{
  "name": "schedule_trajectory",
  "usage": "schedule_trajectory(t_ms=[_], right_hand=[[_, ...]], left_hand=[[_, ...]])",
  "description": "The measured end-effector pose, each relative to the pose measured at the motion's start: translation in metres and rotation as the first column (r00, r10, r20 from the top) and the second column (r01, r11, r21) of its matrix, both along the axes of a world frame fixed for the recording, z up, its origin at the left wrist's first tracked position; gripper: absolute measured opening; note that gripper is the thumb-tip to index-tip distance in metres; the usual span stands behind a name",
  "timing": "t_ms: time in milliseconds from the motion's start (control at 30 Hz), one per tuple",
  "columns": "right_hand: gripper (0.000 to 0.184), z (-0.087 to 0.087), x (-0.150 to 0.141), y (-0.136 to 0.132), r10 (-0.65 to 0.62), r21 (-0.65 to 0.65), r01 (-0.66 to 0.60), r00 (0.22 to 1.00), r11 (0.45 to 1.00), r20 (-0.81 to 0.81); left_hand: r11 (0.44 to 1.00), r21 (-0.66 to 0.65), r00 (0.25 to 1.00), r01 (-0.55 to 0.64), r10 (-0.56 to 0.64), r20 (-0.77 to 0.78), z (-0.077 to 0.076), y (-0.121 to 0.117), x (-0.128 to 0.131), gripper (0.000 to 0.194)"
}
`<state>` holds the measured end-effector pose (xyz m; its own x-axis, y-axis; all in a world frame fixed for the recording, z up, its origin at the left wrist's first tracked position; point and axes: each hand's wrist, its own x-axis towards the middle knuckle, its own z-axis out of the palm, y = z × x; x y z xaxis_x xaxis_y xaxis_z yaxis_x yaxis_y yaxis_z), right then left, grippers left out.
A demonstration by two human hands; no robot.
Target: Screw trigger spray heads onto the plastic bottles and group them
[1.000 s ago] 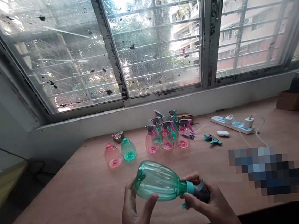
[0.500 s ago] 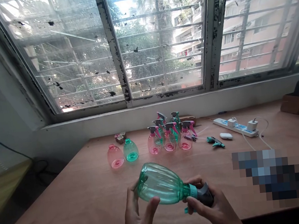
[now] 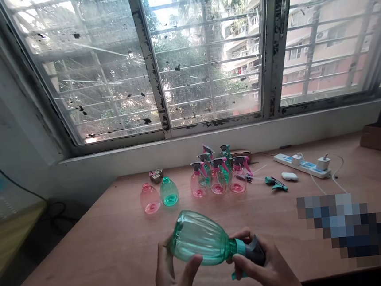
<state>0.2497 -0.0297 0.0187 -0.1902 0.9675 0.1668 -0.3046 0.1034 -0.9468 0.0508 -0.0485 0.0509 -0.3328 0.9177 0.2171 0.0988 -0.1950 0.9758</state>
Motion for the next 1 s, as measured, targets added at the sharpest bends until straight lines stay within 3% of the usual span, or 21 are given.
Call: schedule_trajectory(t_ms=[133, 400, 600, 767, 833, 1000], right_hand=[[0.043, 0.001, -0.003, 0.003, 0.02, -0.026, -0.022, 0.997, 0.999, -0.081], [0.038, 0.0, -0.004, 0.004, 0.017, -0.028, -0.02, 0.994, 0.999, -0.11], [0.039, -0.009, -0.006, 0.013, 0.025, -0.025, -0.027, 0.996, 0.999, -0.088], [0.043, -0.02, -0.008, 0.023, 0.075, -0.103, -0.092, 0.984, 0.99, -0.164], [0.044, -0.022, -0.01, 0.027, 0.104, -0.104, -0.121, 0.982, 0.987, -0.158], [0.04, -0.022, -0.016, 0.034, 0.092, -0.082, -0.101, 0.99, 0.991, -0.11]], left_hand=[[0.992, 0.13, 0.999, 0.005, 0.002, -0.054, 0.0, 0.0, -0.004, 0.064], [0.998, 0.012, 0.996, 0.065, -0.065, -0.056, 0.004, -0.015, -0.004, 0.064], [0.999, 0.041, 1.0, -0.001, 0.0, 0.012, -0.002, -0.003, -0.005, 0.059], [0.998, 0.052, 0.989, 0.02, -0.012, -0.147, -0.003, 0.002, -0.011, 0.049], [0.999, 0.021, 0.985, 0.029, -0.025, -0.169, -0.004, 0.004, -0.012, 0.053], [0.997, -0.018, 0.994, -0.081, 0.08, -0.068, -0.009, 0.018, -0.006, 0.058]])
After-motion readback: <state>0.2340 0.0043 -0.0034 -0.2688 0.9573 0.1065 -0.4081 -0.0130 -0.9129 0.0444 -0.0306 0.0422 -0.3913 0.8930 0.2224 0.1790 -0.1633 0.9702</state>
